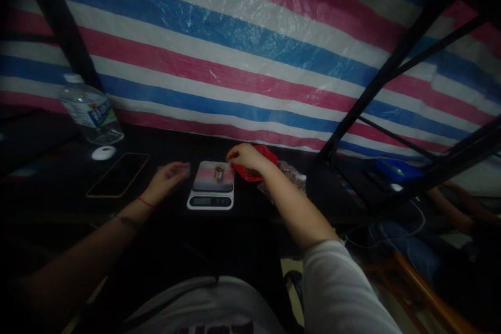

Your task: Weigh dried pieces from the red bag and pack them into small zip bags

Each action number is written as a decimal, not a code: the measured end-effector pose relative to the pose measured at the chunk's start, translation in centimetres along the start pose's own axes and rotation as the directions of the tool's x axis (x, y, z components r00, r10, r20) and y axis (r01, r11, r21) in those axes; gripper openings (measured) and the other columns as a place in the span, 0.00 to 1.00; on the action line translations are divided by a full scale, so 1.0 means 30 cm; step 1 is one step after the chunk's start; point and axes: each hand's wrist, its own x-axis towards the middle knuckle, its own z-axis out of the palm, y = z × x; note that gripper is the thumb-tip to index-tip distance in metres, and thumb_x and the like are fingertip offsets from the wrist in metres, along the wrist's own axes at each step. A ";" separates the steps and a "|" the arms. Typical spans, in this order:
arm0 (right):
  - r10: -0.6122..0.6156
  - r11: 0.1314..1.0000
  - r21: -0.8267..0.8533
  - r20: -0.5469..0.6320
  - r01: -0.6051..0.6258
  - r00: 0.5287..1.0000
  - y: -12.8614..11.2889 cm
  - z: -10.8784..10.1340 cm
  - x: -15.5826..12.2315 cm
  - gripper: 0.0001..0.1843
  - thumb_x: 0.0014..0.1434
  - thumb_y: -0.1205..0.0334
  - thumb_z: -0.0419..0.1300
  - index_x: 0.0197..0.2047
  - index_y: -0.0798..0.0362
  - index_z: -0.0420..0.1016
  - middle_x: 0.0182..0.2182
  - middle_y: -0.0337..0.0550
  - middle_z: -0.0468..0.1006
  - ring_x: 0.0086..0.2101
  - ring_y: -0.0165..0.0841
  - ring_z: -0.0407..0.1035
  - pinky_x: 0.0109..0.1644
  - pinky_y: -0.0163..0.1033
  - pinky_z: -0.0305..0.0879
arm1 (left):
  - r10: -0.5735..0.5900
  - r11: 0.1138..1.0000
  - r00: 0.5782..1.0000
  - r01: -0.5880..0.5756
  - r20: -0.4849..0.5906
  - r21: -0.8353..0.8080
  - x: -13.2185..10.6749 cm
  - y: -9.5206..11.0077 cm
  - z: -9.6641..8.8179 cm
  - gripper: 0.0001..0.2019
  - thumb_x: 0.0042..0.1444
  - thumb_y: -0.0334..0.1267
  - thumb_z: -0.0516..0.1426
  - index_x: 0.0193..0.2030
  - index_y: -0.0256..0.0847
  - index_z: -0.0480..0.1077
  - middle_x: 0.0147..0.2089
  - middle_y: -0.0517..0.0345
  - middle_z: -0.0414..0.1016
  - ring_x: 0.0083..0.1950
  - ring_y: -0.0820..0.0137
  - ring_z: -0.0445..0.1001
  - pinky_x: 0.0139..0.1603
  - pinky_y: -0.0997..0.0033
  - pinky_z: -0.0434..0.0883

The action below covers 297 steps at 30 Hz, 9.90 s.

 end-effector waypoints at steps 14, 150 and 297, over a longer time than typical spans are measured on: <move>-0.040 0.959 -0.269 0.158 0.083 0.987 -0.087 0.100 0.088 0.08 0.50 0.69 0.65 0.36 0.55 0.81 0.33 0.43 0.81 0.33 0.30 0.72 0.35 0.31 0.60 | 0.015 1.000 1.000 -0.015 0.001 -0.024 0.003 -0.006 0.006 0.21 0.49 0.51 0.60 0.44 0.38 0.72 0.41 0.50 0.76 0.40 0.64 0.74 0.43 0.64 0.70; 0.060 0.882 0.445 -0.428 0.153 0.902 -0.215 0.309 -0.198 0.18 0.45 0.69 0.66 0.41 0.53 0.70 0.37 0.42 0.75 0.38 0.33 0.73 0.42 0.39 0.72 | 0.124 0.883 0.967 -0.209 0.221 0.420 -0.136 0.284 0.117 0.18 0.49 0.45 0.59 0.45 0.40 0.68 0.40 0.54 0.77 0.40 0.63 0.76 0.40 0.69 0.69; -0.017 0.929 0.307 -0.521 0.206 0.853 -0.292 0.190 -0.274 0.03 0.52 0.65 0.62 0.29 0.54 0.77 0.27 0.41 0.77 0.27 0.30 0.70 0.31 0.33 0.65 | 0.096 0.992 0.992 -0.089 0.077 -0.088 -0.169 0.379 0.119 0.10 0.50 0.42 0.60 0.30 0.37 0.74 0.31 0.55 0.76 0.34 0.68 0.74 0.39 0.70 0.71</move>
